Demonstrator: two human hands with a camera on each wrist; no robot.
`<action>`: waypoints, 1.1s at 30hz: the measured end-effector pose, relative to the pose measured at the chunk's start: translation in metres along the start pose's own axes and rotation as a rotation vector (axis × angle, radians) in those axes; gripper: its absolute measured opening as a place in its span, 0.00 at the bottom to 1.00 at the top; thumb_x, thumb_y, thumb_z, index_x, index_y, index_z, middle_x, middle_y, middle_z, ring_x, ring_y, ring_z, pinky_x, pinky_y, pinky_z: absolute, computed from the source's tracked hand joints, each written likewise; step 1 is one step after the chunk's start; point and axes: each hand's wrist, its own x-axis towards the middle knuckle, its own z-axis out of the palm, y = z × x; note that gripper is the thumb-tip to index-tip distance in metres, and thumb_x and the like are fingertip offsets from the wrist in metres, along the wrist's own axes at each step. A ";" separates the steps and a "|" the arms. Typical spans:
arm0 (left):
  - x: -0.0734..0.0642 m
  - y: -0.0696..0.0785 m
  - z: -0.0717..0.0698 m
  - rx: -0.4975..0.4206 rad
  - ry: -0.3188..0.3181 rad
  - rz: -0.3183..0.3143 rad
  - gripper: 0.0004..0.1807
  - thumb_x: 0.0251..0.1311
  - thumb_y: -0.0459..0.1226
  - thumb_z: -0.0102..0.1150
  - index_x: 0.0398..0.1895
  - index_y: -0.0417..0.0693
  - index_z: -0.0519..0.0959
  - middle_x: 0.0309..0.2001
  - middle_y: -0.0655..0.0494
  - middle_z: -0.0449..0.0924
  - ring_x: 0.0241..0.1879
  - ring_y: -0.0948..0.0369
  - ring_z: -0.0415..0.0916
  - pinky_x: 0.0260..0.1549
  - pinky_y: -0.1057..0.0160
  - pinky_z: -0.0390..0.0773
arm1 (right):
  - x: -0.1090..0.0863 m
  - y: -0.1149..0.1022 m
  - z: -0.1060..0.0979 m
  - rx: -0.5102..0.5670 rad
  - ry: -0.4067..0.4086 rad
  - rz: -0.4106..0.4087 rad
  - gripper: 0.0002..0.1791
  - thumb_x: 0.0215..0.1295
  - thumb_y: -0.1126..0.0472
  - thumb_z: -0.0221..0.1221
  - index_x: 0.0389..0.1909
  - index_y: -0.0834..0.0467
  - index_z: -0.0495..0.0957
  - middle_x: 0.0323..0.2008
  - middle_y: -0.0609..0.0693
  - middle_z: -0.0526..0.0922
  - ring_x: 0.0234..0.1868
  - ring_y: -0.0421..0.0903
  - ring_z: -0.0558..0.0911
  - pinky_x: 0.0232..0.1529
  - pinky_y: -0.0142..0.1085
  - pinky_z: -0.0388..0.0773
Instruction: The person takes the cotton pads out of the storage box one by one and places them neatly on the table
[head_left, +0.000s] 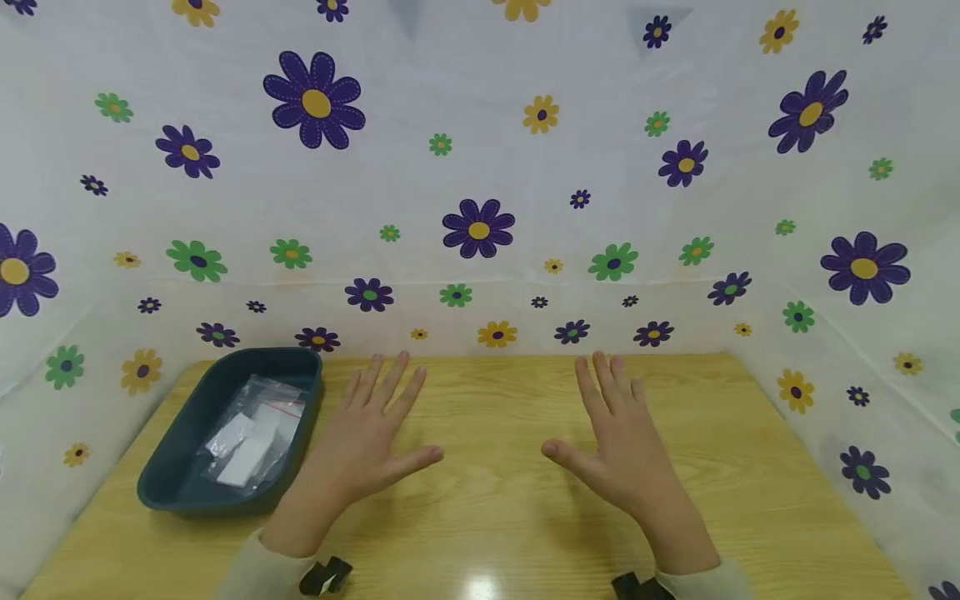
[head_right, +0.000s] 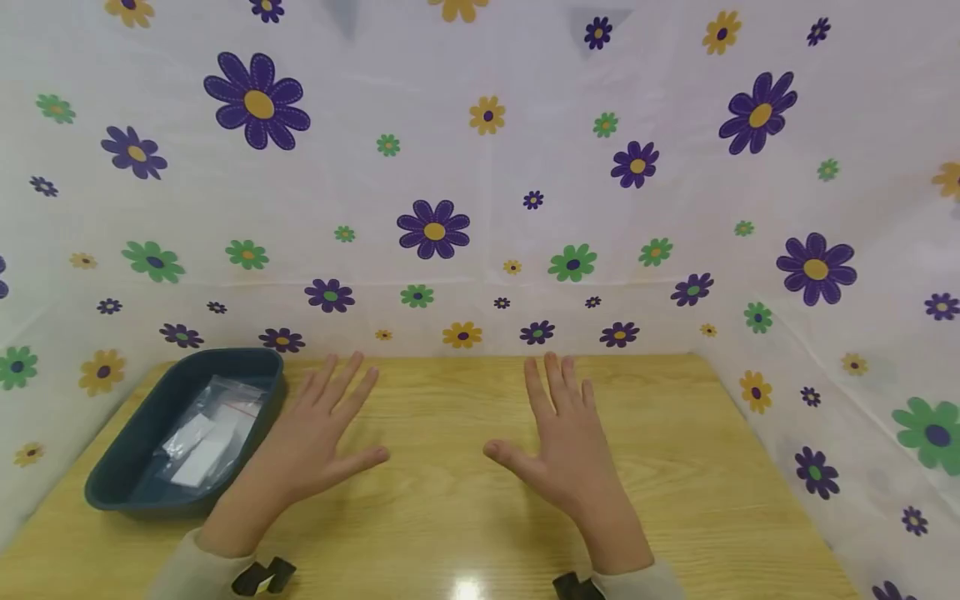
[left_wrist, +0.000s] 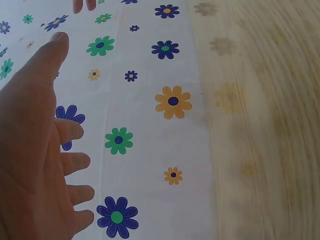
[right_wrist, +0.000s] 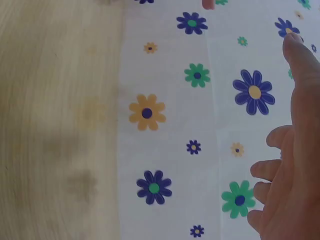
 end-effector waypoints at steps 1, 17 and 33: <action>-0.002 -0.002 -0.001 -0.003 -0.006 -0.004 0.56 0.58 0.74 0.45 0.81 0.52 0.48 0.81 0.48 0.36 0.79 0.42 0.32 0.73 0.36 0.45 | 0.001 -0.004 0.003 0.012 -0.007 -0.004 0.59 0.61 0.28 0.57 0.81 0.49 0.37 0.81 0.52 0.35 0.80 0.56 0.33 0.75 0.62 0.40; -0.039 -0.046 -0.023 0.030 0.025 -0.041 0.57 0.55 0.74 0.51 0.81 0.55 0.50 0.81 0.48 0.44 0.78 0.41 0.41 0.72 0.35 0.49 | 0.031 -0.066 0.048 0.027 -0.153 -0.150 0.60 0.57 0.19 0.48 0.81 0.47 0.39 0.80 0.50 0.37 0.80 0.50 0.36 0.76 0.57 0.43; -0.101 -0.112 -0.028 0.086 0.050 -0.073 0.55 0.55 0.68 0.60 0.81 0.57 0.51 0.78 0.45 0.52 0.76 0.40 0.49 0.76 0.44 0.38 | 0.063 -0.125 0.076 0.040 -0.276 -0.281 0.58 0.56 0.16 0.43 0.80 0.40 0.36 0.81 0.46 0.35 0.80 0.53 0.35 0.76 0.59 0.43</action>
